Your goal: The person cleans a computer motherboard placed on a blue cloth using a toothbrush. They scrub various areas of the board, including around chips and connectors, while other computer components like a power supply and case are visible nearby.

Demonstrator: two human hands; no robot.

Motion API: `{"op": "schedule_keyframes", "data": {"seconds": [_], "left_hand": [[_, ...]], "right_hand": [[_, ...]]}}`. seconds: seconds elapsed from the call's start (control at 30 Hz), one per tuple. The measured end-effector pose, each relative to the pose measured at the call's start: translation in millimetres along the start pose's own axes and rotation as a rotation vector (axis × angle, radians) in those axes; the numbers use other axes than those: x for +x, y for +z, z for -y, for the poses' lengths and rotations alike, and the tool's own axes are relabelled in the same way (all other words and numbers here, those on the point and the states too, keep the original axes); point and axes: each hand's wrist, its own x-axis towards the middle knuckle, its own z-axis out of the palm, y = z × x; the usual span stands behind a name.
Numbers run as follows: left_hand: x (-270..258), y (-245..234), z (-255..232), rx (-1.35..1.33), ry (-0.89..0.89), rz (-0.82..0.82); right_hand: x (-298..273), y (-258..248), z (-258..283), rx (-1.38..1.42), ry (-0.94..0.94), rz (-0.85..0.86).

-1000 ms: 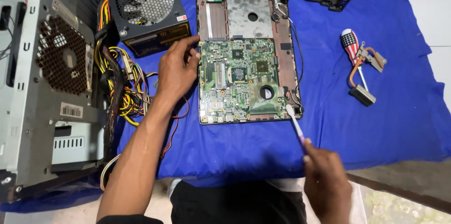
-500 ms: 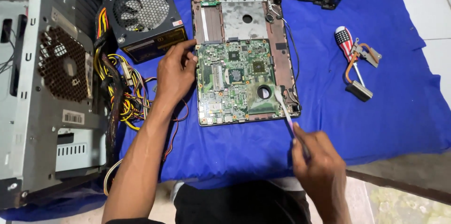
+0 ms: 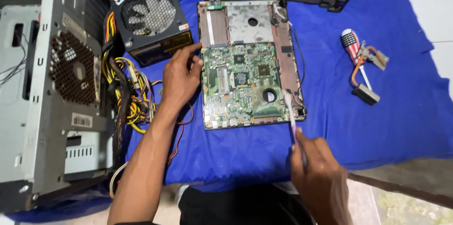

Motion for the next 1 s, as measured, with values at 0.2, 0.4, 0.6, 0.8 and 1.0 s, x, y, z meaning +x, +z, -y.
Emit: {"op": "schedule_keyframes", "data": {"seconds": [0.2, 0.4, 0.6, 0.8, 1.0], "left_hand": [[0, 0, -1, 0.004, -0.035, 0.013], [0, -6, -9, -0.083, -0.051, 0.001], [-1, 1, 3, -0.048, -0.009, -0.028], [0, 0, 1, -0.052, -0.027, -0.027], [2, -4, -11, -0.080, -0.059, -0.012]], "right_hand": [[40, 10, -32, 0.109, 0.029, 0.172], [72, 26, -44, 0.201, -0.007, -0.019], [90, 46, -41, 0.241, -0.066, -0.059], [88, 48, -31, 0.153, -0.067, -0.034], [80, 33, -11, 0.051, -0.019, -0.004]]}}
